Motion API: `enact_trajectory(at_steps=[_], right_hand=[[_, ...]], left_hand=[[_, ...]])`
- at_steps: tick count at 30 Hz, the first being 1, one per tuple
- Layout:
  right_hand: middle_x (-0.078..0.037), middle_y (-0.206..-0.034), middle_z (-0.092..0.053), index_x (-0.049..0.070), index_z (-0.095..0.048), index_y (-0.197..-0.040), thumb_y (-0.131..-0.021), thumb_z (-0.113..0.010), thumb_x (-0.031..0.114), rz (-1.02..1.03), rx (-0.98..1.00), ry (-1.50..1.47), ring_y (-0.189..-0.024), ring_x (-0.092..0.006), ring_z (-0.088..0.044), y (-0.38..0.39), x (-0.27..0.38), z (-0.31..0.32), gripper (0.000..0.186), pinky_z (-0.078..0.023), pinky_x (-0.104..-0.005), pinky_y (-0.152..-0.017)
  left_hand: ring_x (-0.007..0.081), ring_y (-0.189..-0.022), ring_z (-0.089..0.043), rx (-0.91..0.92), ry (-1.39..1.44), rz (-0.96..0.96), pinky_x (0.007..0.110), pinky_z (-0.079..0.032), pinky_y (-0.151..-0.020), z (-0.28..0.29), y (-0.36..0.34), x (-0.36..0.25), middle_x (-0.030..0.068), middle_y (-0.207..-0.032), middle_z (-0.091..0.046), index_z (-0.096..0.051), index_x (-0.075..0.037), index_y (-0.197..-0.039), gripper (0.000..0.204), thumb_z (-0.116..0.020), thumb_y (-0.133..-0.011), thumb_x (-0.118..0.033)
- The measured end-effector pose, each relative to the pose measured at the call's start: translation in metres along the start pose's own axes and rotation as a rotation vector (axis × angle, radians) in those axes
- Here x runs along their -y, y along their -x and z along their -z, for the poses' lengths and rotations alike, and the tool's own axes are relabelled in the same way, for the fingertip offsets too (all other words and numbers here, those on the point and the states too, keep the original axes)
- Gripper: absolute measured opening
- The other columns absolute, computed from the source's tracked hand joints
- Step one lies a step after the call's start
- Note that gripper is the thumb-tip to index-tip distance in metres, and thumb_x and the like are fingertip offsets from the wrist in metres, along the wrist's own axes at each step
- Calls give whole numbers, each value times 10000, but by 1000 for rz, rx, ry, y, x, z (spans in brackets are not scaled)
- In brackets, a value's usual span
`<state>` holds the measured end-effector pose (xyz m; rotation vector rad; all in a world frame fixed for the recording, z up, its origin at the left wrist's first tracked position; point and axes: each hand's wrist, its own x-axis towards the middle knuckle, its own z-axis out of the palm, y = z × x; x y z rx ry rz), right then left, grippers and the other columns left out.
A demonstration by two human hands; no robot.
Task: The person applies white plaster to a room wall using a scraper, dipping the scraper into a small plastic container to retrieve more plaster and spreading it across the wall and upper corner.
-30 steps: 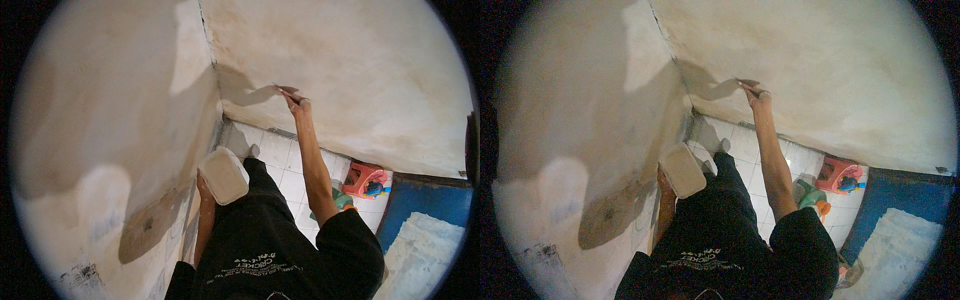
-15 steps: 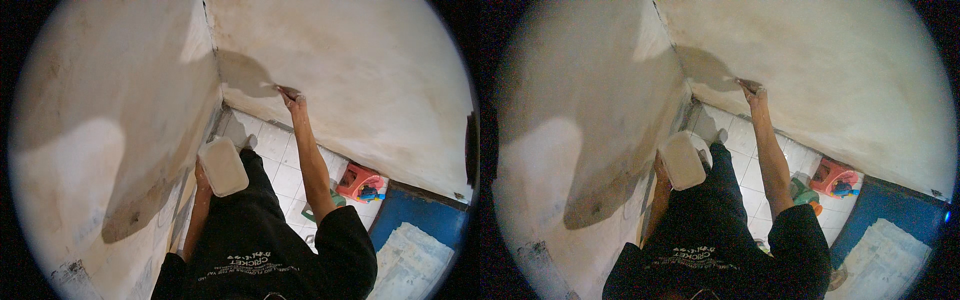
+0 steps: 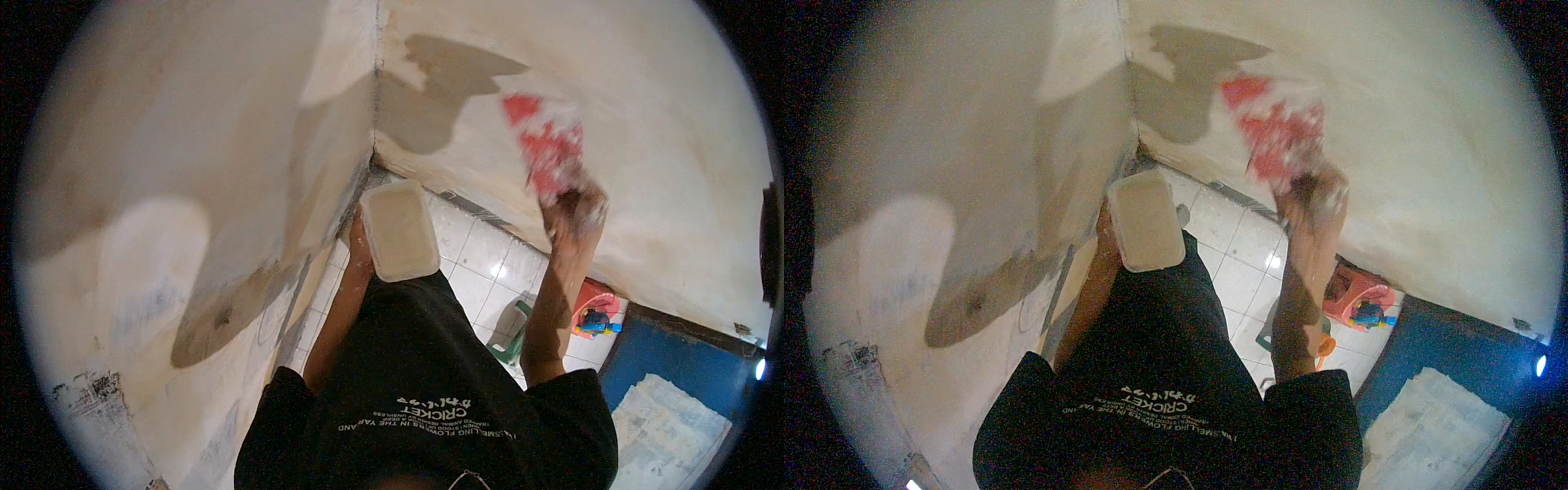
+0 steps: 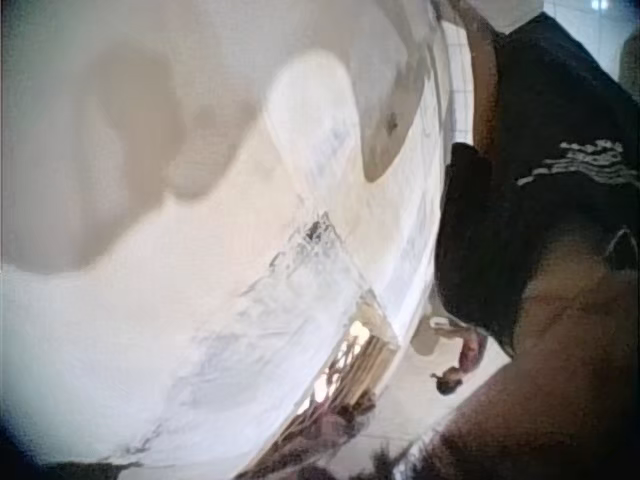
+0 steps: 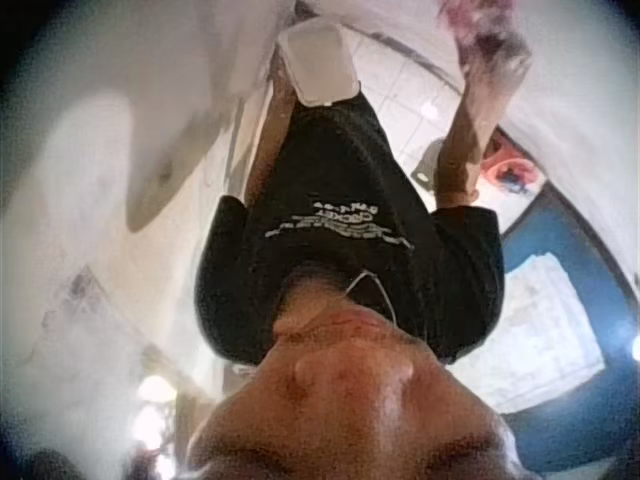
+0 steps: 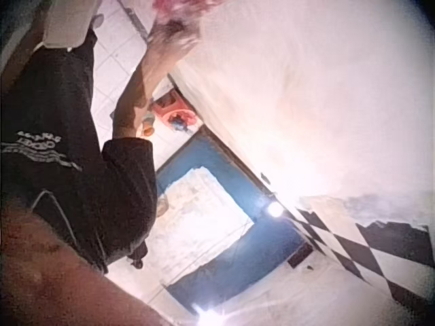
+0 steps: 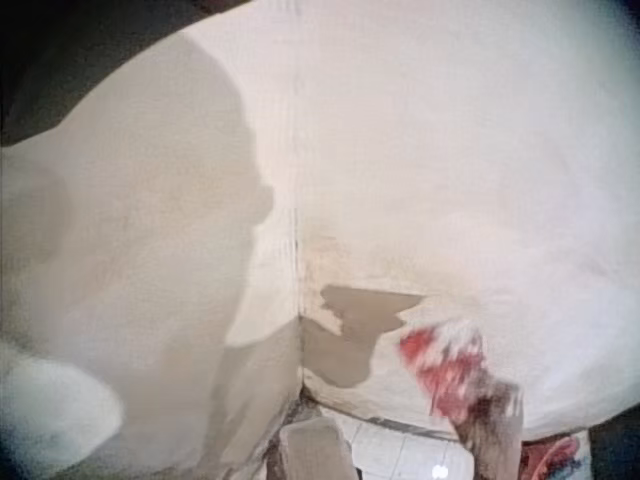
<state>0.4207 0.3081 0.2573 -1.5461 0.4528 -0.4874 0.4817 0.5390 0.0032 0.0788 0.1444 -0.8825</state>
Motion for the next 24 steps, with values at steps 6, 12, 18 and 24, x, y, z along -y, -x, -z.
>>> enact_trajectory(at_steps=[6,12,18,24], right_hand=[[-129,-820,-555,-65,-454,-1004,-727,-560,40,-275,114,-260,-624,-211,-581,47,-28,-25,314,-512,-342,-491],[-99,-734,-551,-28,-426,-1007,-782,-561,51,-53,-21,121,-548,-179,-568,66,-23,-38,274,-469,-268,-451],[-97,-741,-593,-13,-493,-1011,-774,-555,11,191,10,597,-636,-156,-596,65,-14,-59,246,-471,-260,-578],[-228,-777,-592,-8,-504,-1005,-727,-497,9,175,149,894,-729,-381,-583,63,-31,-88,278,-464,-403,-633]], left_hand=[[274,-1097,-459,-160,-328,-153,402,-376,-929,-56,-10,0,133,-1218,-447,-341,-67,-1263,623,-264,-860,-536],[264,-1090,-461,-141,-364,-342,385,-378,-926,-83,-20,2,133,-1212,-445,-332,-59,-1268,654,-258,-854,-561],[262,-1098,-459,-133,-333,-403,404,-386,-927,-95,-25,10,107,-1212,-452,-359,-104,-1253,588,-284,-858,-534],[249,-1059,-480,-327,-519,-395,384,-414,-893,-72,-21,13,103,-1184,-465,-377,-93,-1229,582,-335,-850,-533]])
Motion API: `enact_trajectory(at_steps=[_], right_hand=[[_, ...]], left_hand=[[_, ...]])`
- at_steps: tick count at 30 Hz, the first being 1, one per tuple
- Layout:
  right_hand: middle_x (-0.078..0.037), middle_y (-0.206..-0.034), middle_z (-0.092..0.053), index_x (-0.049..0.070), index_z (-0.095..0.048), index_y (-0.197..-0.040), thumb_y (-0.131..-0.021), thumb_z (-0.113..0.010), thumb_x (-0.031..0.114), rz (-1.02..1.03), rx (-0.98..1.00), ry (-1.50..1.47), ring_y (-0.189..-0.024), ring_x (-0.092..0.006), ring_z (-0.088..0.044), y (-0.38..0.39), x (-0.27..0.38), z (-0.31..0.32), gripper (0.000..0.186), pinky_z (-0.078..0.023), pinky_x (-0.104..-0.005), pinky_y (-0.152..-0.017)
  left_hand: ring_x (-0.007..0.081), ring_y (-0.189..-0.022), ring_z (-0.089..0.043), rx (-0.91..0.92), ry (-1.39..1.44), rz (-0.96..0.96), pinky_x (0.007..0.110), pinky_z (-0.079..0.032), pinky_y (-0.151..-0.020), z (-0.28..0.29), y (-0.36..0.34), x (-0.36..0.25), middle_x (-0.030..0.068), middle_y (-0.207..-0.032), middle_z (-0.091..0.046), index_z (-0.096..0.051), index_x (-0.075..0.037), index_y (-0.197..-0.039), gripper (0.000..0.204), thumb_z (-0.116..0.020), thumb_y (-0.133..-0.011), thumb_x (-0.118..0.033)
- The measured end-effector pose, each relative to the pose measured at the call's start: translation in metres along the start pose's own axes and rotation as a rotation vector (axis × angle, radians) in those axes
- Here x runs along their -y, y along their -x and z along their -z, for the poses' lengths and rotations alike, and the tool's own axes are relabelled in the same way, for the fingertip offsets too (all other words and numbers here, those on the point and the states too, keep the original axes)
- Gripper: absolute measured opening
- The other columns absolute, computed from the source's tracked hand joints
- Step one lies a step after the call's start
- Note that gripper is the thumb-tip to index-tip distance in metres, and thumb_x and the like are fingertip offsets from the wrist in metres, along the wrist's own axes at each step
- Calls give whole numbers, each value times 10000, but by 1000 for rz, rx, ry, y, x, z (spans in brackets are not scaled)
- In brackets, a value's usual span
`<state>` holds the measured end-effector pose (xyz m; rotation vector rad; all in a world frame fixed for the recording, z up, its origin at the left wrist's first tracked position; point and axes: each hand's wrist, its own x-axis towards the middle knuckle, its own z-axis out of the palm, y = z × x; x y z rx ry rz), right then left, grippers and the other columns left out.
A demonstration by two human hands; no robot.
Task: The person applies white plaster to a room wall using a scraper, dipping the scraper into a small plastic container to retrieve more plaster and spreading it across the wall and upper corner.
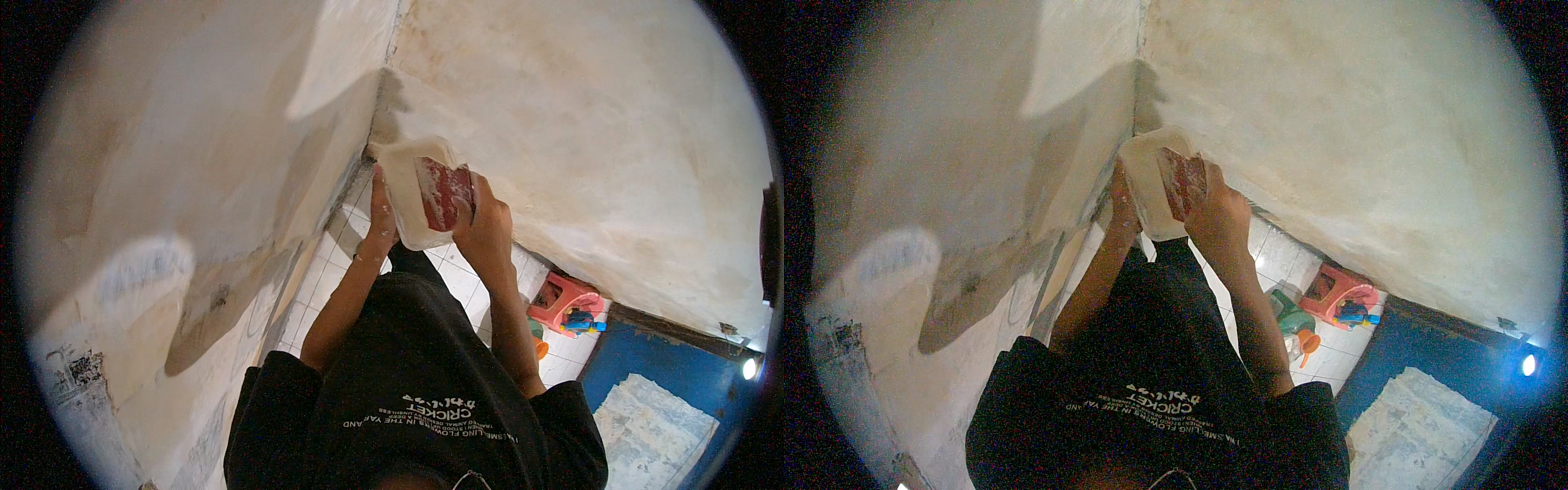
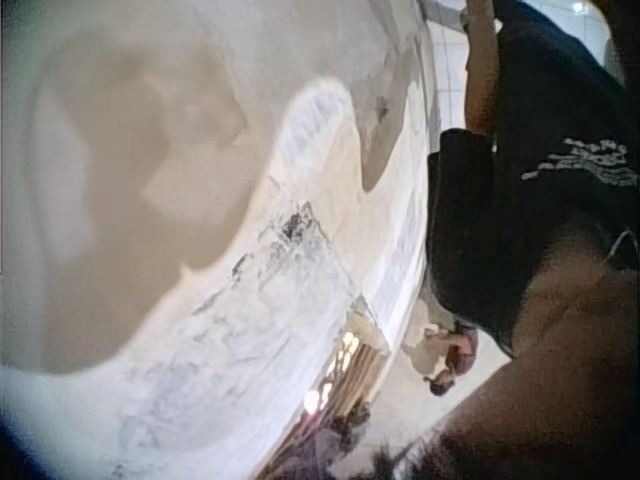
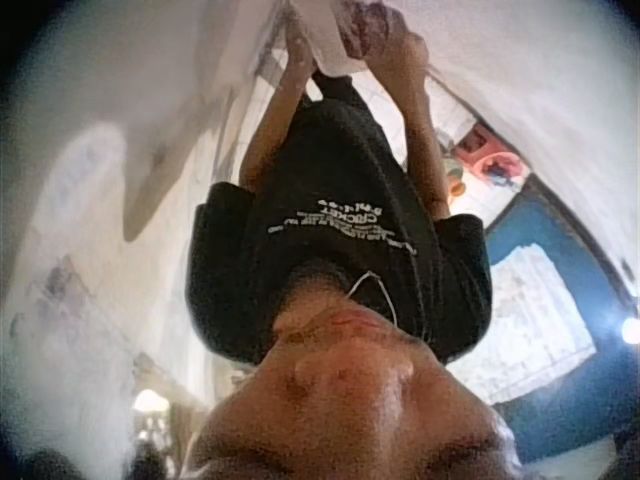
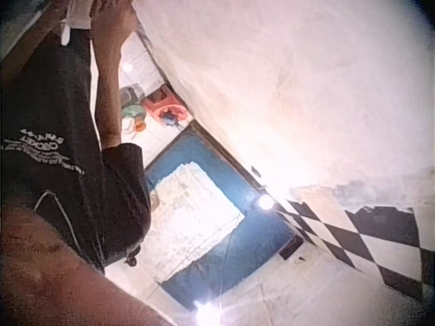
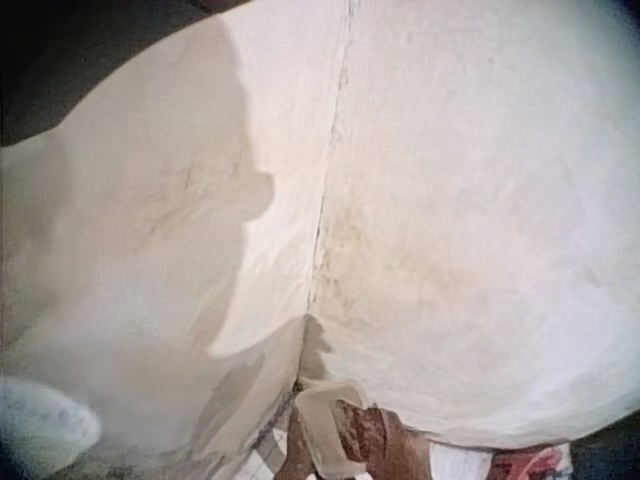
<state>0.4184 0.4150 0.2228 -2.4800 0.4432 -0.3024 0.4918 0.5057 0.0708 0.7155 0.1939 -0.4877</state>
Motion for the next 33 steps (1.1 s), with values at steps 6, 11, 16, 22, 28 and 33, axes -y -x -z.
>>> enact_trajectory(at_steps=[6,11,16,22,28,33], right_hand=[[-203,-750,-590,12,-506,-978,-691,-588,211,29,107,164,-666,-361,-587,-6,-9,-20,359,-467,-419,-574],[-248,-761,-580,-26,-523,-936,-642,-449,-33,-45,84,-20,-732,-390,-570,-2,-11,-27,304,-452,-410,-659],[-186,-816,-611,-44,-529,-954,-690,-468,-74,-61,102,-330,-762,-235,-614,-1,-51,-41,272,-462,-313,-682],[-125,-859,-614,-43,-534,-996,-770,-468,-76,-160,172,-471,-743,-138,-582,1,-109,-61,238,-464,-252,-623],[-117,-811,-608,-53,-524,-1027,-785,-506,-21,-364,258,-707,-643,-109,-563,-1,-101,-53,245,-446,-219,-492],[-104,-767,-600,-36,-530,-1007,-800,-535,56,-382,356,-942,-563,-124,-551,6,-120,-42,227,-447,-229,-446]], left_hand=[[259,-1032,-494,141,89,163,375,-429,-871,-26,29,-23,143,-1139,-474,-349,-58,-1237,645,-311,-844,-569],[231,-924,-552,199,92,112,344,-477,-789,-21,27,-18,141,-1050,-524,-403,-22,-1155,597,-301,-865,-535],[209,-827,-583,170,-18,137,315,-499,-721,-9,23,-9,131,-950,-562,-452,-2,-1076,569,-288,-881,-511],[196,-817,-576,141,-104,124,301,-493,-715,-17,25,-7,131,-947,-559,-456,6,-1083,571,-285,-887,-502],[194,-867,-556,41,-236,16,309,-470,-766,4,13,11,124,-995,-540,-446,-5,-1115,561,-281,-890,-493],[220,-944,-541,49,-30,130,341,-451,-820,14,21,-6,111,-1085,-522,-408,-47,-1188,585,-289,-873,-526]])
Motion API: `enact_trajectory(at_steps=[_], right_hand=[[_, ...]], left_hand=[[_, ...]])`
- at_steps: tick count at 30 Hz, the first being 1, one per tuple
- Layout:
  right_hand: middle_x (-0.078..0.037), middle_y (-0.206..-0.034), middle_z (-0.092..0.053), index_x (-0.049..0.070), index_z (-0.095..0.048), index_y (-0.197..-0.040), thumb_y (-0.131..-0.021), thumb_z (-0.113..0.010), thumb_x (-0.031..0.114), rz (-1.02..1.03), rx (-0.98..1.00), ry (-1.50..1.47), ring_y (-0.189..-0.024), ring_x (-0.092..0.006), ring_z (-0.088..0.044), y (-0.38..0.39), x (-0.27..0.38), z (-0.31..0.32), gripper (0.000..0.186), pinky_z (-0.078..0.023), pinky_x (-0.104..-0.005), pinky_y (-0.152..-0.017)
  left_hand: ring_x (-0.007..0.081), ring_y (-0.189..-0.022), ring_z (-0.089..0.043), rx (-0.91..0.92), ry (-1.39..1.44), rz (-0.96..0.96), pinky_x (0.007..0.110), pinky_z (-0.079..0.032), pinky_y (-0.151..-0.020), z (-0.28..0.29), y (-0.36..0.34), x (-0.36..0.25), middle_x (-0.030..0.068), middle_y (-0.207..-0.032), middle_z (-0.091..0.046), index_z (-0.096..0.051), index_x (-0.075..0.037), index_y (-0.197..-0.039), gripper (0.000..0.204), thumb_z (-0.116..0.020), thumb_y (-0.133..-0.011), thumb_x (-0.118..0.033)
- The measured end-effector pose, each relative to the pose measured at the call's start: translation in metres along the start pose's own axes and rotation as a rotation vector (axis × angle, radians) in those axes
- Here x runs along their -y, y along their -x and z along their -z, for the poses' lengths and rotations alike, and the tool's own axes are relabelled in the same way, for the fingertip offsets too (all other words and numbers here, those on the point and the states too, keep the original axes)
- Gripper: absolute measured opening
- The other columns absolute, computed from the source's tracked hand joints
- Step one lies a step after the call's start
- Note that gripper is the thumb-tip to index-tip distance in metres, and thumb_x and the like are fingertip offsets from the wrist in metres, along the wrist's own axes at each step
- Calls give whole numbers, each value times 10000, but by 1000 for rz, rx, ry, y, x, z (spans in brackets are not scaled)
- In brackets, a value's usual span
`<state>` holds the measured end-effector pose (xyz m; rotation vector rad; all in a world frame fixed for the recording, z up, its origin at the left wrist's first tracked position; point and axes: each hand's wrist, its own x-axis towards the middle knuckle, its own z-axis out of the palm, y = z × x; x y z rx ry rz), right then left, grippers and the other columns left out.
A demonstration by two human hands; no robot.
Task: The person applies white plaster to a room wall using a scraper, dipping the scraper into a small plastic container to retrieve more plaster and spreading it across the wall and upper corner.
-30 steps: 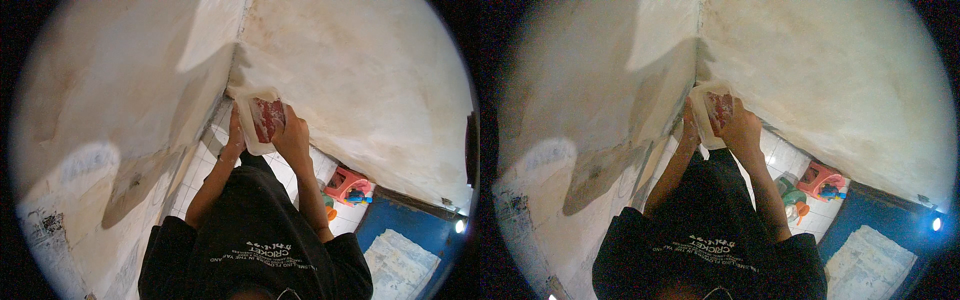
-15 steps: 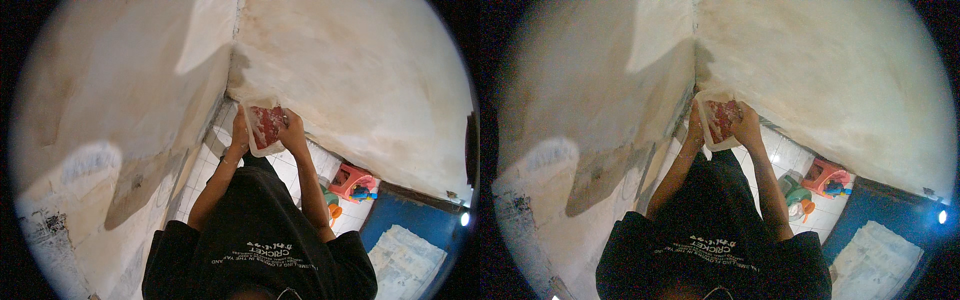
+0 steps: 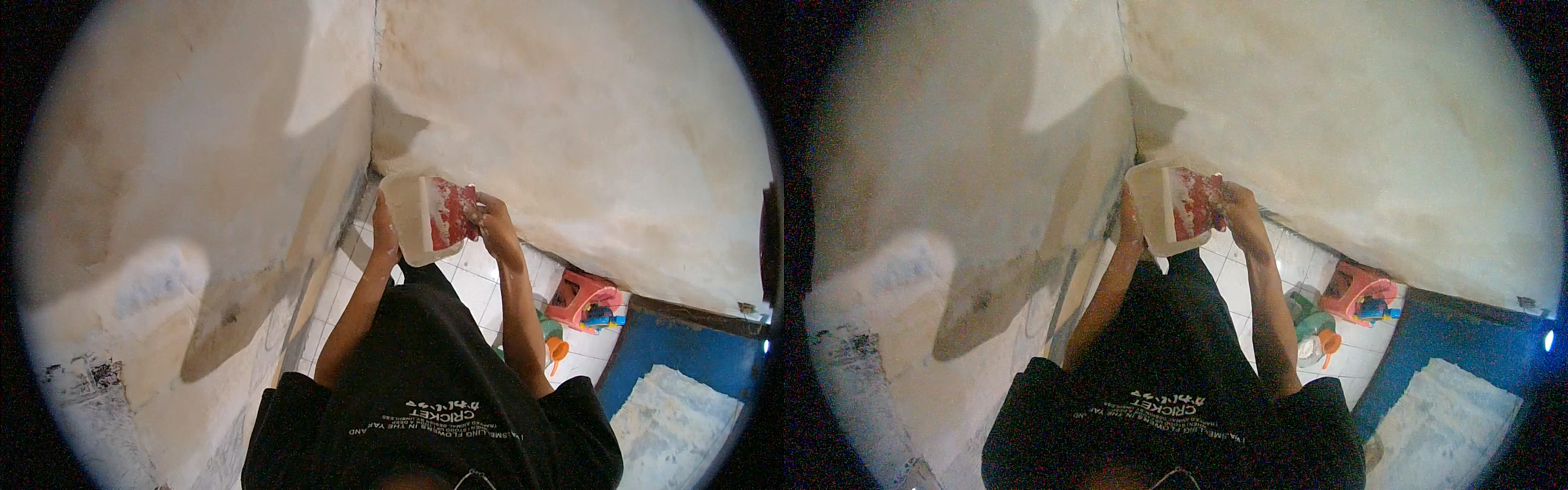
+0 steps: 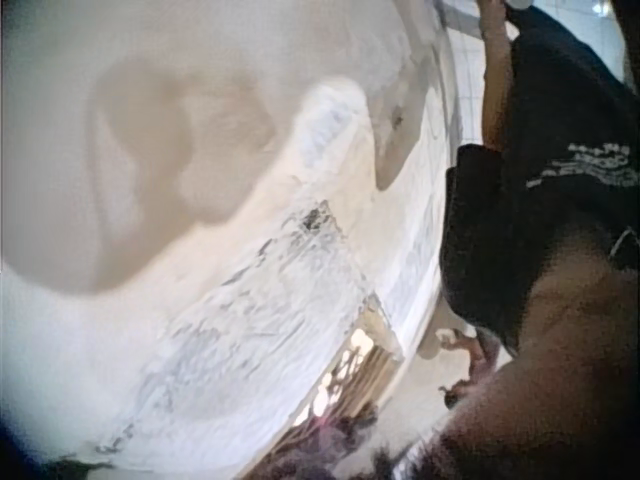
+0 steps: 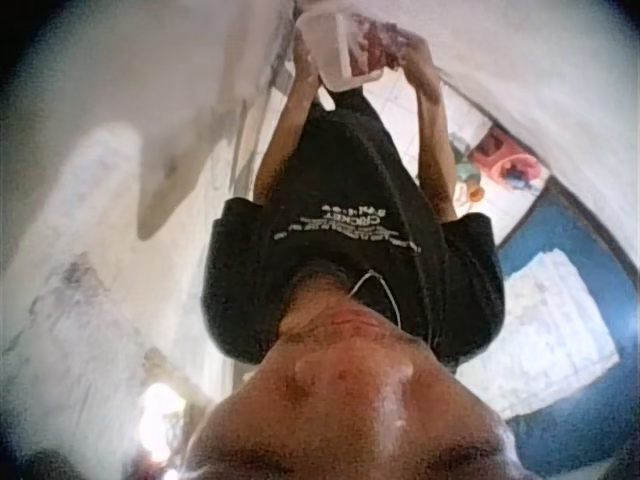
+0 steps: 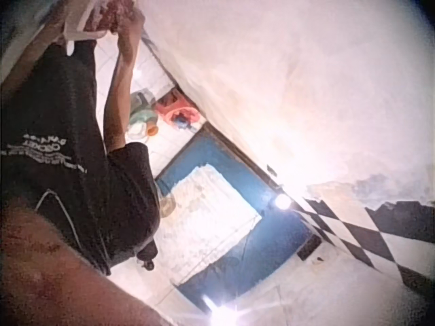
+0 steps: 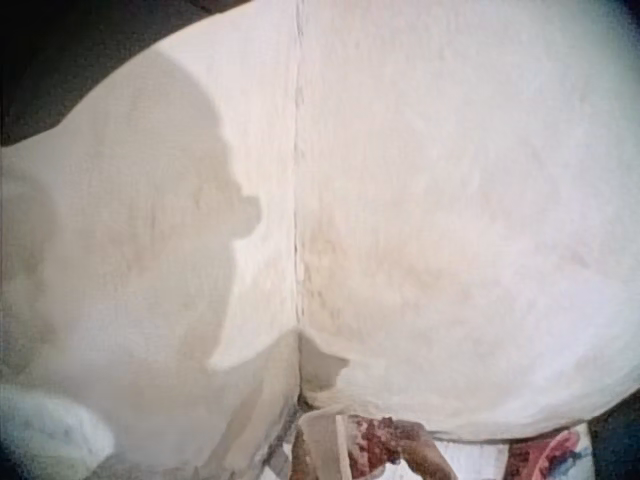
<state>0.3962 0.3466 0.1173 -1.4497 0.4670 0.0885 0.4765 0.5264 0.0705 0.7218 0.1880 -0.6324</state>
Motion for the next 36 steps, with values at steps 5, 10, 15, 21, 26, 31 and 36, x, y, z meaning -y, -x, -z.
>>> enact_trajectory(at_steps=[5,10,15,21,26,31,36], right_hand=[[-115,-843,-592,-38,-503,-1017,-793,-551,83,45,74,-379,-658,-184,-590,4,-13,-6,259,-501,-296,-530],[-143,-974,-578,-56,-469,-1053,-767,-536,33,-4,86,-571,-842,-250,-587,9,-19,-17,307,-502,-418,-702],[-163,-1009,-567,-49,-452,-1090,-767,-523,10,-124,43,-726,-888,-281,-577,14,6,-47,336,-468,-459,-800],[-181,-1089,-515,-70,-435,-1099,-800,-501,46,67,44,-963,-1026,-287,-504,-27,-2,-66,327,-402,-453,-917],[-118,-886,-595,-52,-554,-915,-778,-536,-11,334,38,-619,-852,-178,-563,-119,46,-94,144,-462,-295,-831],[-224,-985,-514,-149,-452,-997,-806,-369,-56,361,-88,-376,-1006,-292,-493,-226,68,-74,229,-461,-348,-860],[-236,-1033,-494,-186,-411,-1036,-809,-323,-93,233,-46,-1118,-957,-223,-501,-206,156,-68,261,-482,-261,-782]], left_hand=[[250,-1056,-489,16,87,1,373,-401,-899,12,-5,-1,128,-1191,-468,-354,-62,-1247,642,-282,-853,-565],[261,-1100,-453,79,135,-14,396,-367,-933,6,-18,-10,136,-1222,-440,-342,-64,-1259,664,-282,-845,-579],[267,-1099,-451,109,170,-22,392,-365,-932,21,-38,-11,135,-1220,-439,-344,-58,-1256,673,-299,-838,-583],[263,-1108,-440,6,46,-147,380,-364,-933,49,-44,-4,131,-1231,-426,-322,-59,-1270,681,-314,-834,-583],[256,-1116,-433,-52,102,-90,370,-357,-937,85,-39,5,126,-1240,-418,-311,-63,-1277,675,-323,-837,-574],[251,-1121,-428,-59,161,-12,361,-351,-941,112,-32,32,122,-1246,-413,-302,-65,-1282,670,-329,-840,-567],[250,-1118,-430,-77,127,-7,361,-351,-941,95,-19,23,122,-1243,-415,-306,-62,-1280,670,-329,-840,-568]])
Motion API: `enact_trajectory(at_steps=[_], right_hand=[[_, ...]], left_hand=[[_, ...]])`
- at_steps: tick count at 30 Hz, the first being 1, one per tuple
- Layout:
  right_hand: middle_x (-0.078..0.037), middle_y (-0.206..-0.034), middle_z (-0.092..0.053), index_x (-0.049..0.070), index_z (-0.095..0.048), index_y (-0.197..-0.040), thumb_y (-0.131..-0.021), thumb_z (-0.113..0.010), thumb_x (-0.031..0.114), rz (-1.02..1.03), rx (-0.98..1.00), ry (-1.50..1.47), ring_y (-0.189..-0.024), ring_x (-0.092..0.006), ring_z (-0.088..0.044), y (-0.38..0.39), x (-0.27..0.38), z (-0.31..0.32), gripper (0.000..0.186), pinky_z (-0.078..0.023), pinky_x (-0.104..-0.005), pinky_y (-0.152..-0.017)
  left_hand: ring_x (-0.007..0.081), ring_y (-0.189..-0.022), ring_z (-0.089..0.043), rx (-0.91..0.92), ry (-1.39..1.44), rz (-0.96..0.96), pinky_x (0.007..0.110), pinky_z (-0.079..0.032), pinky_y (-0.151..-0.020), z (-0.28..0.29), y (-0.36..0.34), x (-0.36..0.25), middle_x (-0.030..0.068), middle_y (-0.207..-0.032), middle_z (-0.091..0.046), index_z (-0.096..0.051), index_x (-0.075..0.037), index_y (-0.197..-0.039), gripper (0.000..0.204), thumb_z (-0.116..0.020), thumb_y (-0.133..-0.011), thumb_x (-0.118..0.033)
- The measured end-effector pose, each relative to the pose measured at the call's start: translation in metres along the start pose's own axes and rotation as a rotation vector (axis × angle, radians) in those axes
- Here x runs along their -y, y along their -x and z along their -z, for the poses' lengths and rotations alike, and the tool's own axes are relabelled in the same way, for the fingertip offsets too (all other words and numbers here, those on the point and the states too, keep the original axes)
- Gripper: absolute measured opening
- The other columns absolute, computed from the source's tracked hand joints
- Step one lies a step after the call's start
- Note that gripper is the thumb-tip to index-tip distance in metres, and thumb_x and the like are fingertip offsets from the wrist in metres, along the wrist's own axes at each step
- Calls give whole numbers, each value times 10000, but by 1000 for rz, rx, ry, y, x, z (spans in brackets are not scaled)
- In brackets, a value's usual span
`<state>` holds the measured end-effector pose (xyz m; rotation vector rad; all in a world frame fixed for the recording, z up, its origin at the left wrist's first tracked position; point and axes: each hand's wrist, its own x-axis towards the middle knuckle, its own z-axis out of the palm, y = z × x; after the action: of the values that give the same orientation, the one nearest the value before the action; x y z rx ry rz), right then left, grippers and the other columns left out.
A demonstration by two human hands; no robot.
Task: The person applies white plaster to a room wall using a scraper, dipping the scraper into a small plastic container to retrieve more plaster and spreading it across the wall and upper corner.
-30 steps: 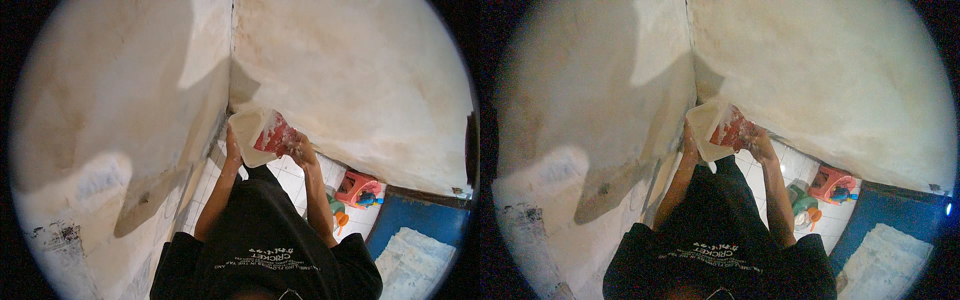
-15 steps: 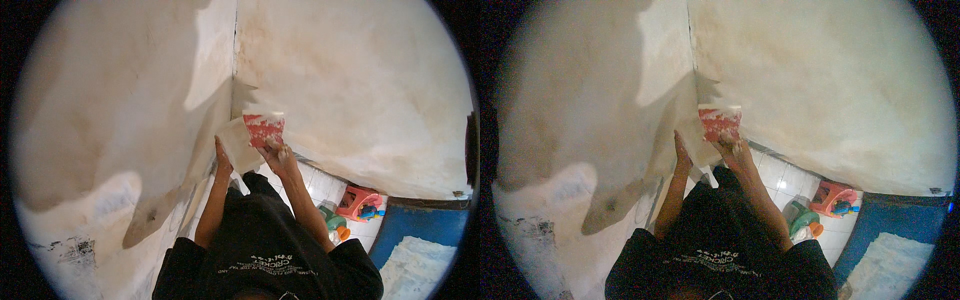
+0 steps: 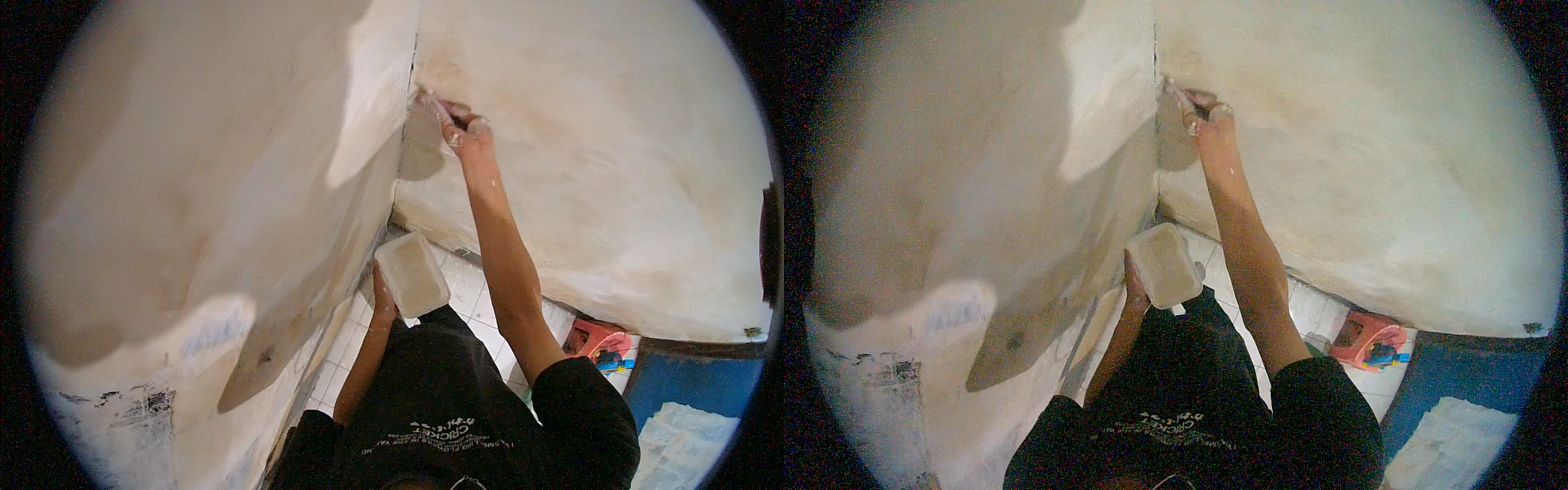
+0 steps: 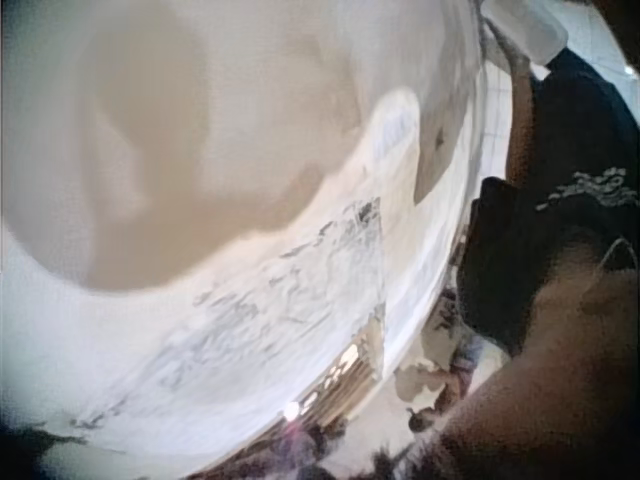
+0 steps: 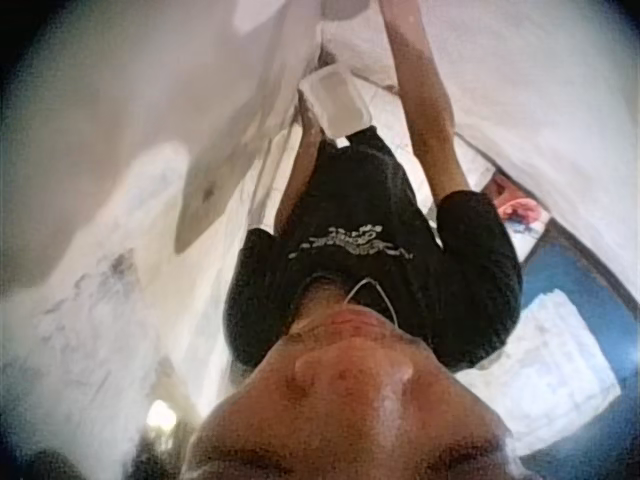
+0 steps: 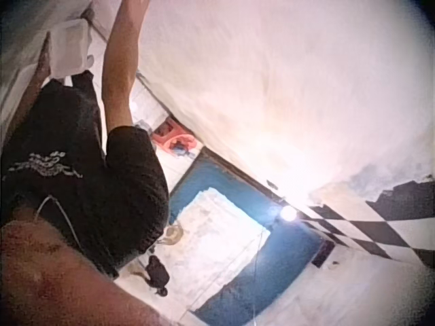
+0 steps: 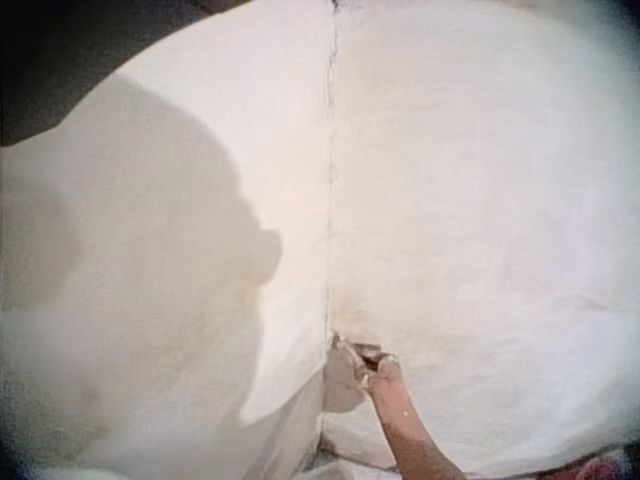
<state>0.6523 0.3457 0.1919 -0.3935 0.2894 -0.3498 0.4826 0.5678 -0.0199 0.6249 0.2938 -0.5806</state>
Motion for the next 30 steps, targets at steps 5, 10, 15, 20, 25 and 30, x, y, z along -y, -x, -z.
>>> enact_trajectory(at_steps=[5,10,15,20,25,30], right_hand=[[-133,-919,-604,-81,-588,-960,-786,-549,55,403,275,1074,-782,-151,-563,64,-6,-15,225,-466,-224,-585],[-389,-1156,-324,-270,-148,-1141,-773,-287,-94,-213,-142,-185,-1056,-482,-405,-1,-50,85,431,-419,-459,-917],[-373,-1148,-355,-253,-190,-1144,-779,-295,-74,158,83,662,-1056,-470,-407,-78,-46,153,420,-412,-447,-928],[-320,-1143,-399,-234,-266,-1133,-792,-323,-58,214,405,1165,-1013,-364,-481,-76,-16,83,388,-437,-365,-919],[-270,-1170,-408,-225,-289,-1137,-822,-331,-26,294,439,966,-1033,-327,-474,51,-6,-18,375,-429,-339,-927],[-239,-1157,-445,-143,-354,-1163,-851,-309,9,-140,-304,-120,-1010,-351,-485,11,-62,45,350,-460,-375,-887]], left_hand=[[249,-1116,-431,-52,11,-33,360,-350,-941,5,5,-9,122,-1239,-418,-310,-60,-1277,670,-329,-840,-568],[248,-1113,-433,-55,30,-47,360,-350,-940,-3,10,-16,122,-1236,-421,-314,-58,-1274,671,-329,-840,-569],[247,-1111,-434,-24,18,-15,359,-349,-940,-23,12,-14,122,-1232,-424,-318,-56,-1272,671,-329,-840,-570],[246,-1108,-436,-72,16,-40,358,-349,-940,-11,16,-14,123,-1229,-427,-322,-54,-1269,671,-329,-840,-570],[245,-1106,-437,-63,19,-47,358,-348,-939,-17,18,-15,123,-1225,-430,-326,-52,-1266,671,-329,-840,-571],[245,-1103,-438,-55,19,-38,357,-348,-939,-23,19,-17,123,-1222,-433,-330,-50,-1263,672,-330,-840,-571]])
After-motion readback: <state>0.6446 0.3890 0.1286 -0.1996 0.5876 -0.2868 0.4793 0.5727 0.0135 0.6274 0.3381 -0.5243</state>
